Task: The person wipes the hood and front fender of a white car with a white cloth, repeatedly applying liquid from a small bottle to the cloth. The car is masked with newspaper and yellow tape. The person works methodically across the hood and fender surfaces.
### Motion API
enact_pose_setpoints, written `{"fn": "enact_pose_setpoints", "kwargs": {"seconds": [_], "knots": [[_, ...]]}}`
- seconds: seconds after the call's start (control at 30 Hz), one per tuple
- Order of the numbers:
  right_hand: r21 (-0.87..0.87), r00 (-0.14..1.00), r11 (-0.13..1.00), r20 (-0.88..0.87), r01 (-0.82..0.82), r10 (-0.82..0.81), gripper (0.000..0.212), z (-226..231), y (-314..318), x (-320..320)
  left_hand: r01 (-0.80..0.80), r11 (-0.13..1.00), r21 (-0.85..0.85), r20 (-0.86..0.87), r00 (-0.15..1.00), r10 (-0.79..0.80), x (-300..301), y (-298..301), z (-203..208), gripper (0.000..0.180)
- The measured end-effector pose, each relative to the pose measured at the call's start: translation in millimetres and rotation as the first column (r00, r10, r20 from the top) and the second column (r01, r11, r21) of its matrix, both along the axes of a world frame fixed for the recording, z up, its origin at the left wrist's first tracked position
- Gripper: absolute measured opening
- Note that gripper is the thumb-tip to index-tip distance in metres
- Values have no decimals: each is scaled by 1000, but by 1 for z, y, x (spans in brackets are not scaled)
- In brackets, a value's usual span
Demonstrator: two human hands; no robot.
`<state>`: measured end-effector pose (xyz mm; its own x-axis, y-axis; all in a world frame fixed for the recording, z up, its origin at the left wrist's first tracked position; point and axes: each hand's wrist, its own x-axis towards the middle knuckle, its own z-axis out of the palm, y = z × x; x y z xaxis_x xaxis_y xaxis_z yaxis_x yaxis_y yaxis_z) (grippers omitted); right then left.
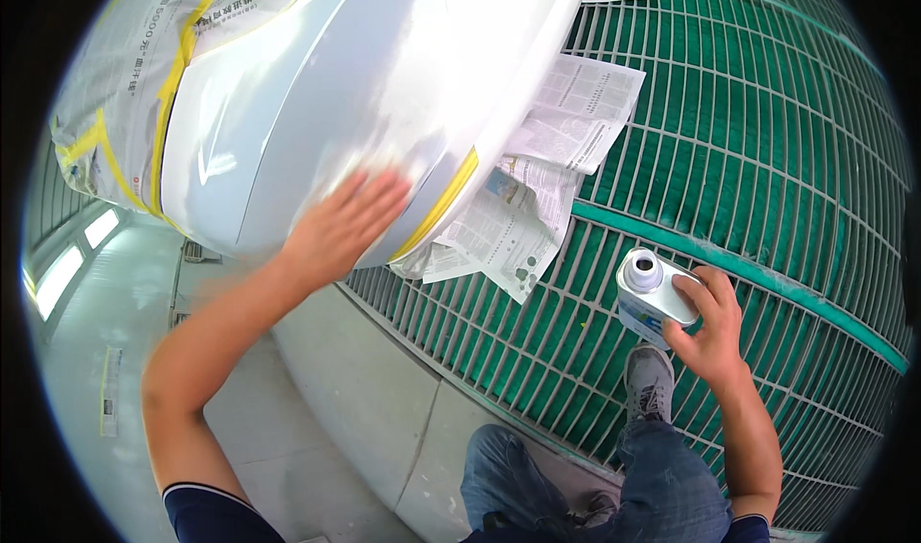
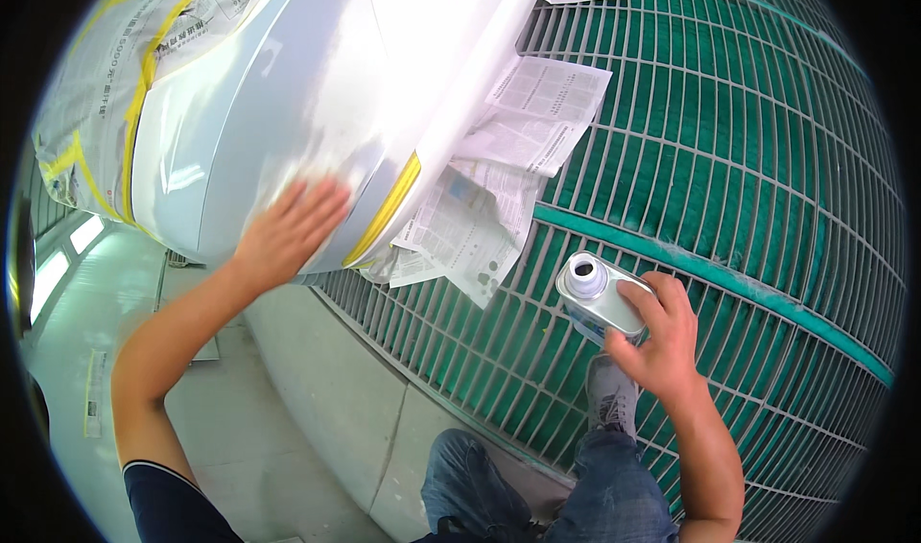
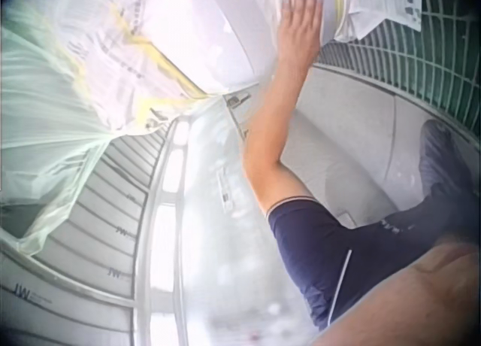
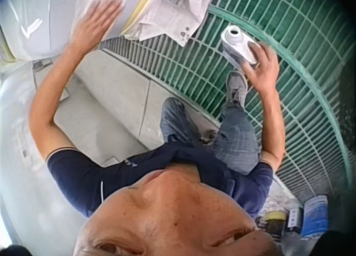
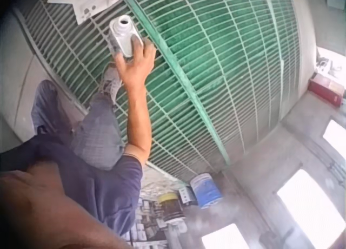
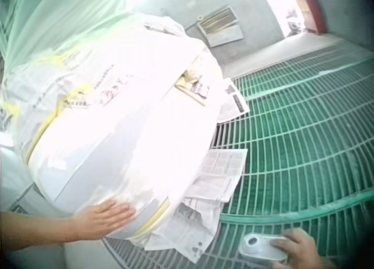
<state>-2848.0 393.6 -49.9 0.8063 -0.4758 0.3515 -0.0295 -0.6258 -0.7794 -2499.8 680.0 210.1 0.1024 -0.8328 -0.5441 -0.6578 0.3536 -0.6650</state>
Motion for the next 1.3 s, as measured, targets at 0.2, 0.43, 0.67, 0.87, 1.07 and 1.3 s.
{"fn": "enact_pose_setpoints", "kwargs": {"seconds": [0.2, 0.43, 0.67, 0.87, 1.07, 1.3], "knots": [[10, 999, 1000, 48, -24, 24, 53, -1, -4, 2, 26, 999, 47, 35, 999, -27, -1, 108, 15, 68], [0, 998, 1000, 59, 6, -6, 52, -5, -7, 5, -131, 946, -297, -54, 991, 120, 2, -102, -31, 79], [28, 998, 998, -33, 50, -49, 51, -9, -20, -7, -110, 876, -470, 222, 946, 238, 52, -238, -40, 77], [11, 997, 998, -38, 64, -64, 52, -11, -27, -12, -239, 735, -634, 214, 859, 464, 77, -314, -49, 79], [8, 995, 998, -77, 69, -69, 52, -17, -29, -17, -150, 875, -461, 92, 972, 215, 84, -298, -82, 75], [-18, 995, 997, -60, 76, -77, 54, -17, -29, -10, -56, 990, -131, -37, 998, 52, 41, -174, -97, 74]]}}
